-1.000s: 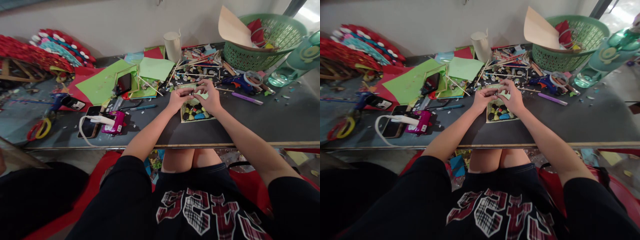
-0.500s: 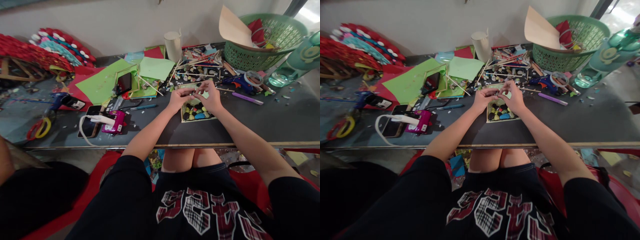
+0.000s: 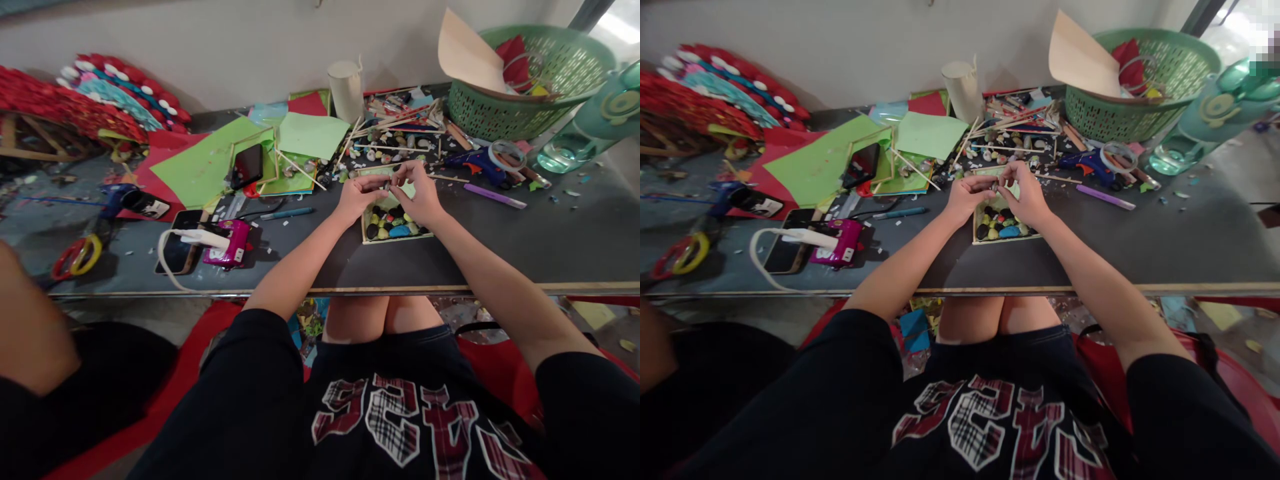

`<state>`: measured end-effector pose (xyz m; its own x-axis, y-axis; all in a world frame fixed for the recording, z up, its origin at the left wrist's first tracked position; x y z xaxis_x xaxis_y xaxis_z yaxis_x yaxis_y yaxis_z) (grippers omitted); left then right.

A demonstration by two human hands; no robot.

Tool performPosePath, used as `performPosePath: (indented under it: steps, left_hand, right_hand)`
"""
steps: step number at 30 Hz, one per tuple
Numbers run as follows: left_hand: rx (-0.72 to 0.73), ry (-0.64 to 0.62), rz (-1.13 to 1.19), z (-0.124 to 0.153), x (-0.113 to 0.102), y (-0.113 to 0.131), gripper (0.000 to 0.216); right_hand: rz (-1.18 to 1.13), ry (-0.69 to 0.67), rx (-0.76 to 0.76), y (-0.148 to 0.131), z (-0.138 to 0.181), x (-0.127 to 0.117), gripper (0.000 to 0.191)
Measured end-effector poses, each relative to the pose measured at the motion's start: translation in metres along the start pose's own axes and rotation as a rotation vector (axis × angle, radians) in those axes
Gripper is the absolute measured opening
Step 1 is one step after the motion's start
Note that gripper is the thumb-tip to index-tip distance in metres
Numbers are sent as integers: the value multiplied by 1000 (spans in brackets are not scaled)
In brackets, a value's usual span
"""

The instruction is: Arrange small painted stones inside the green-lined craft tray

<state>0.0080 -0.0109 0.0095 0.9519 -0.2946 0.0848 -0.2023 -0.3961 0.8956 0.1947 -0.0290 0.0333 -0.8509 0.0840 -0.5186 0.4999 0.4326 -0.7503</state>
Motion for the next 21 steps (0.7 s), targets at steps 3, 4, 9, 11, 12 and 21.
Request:
performPosePath:
  steps: [3,4,9,11,12,21]
  left_hand:
    - [1,-15,-3,0,0,1,70]
    - [0,-16,-4,0,0,1,69]
    - [-8,-2,-17,0,1,3,69]
    - [1,0,-21,-1,1,4,70]
    - [5,6,-20,-1,1,4,70]
    - [43,-32,-116,1,0,7,69]
  right_hand:
    - [27,-1,-13,0,0,0,29]
    - [31,-5,-16,0,0,0,28]
    - [45,-10,-23,-4,1,-1,24]
    - [34,1,-32,-5,3,-1,24]
    - [27,6,-35,-5,3,-1,24]
    - [72,158,63,17,-5,-9,37]
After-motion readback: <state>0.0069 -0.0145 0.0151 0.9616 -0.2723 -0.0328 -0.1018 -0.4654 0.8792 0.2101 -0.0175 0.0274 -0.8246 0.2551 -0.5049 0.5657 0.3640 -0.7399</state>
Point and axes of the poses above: each hand's wrist, its own z-axis away from the middle knuckle, its own x-axis out of the palm, y = z × x, the point moved 1 cm from there along -z, towards the middle knuckle, and after that the axes turned 13 degrees about x, right-handed, at the moved point
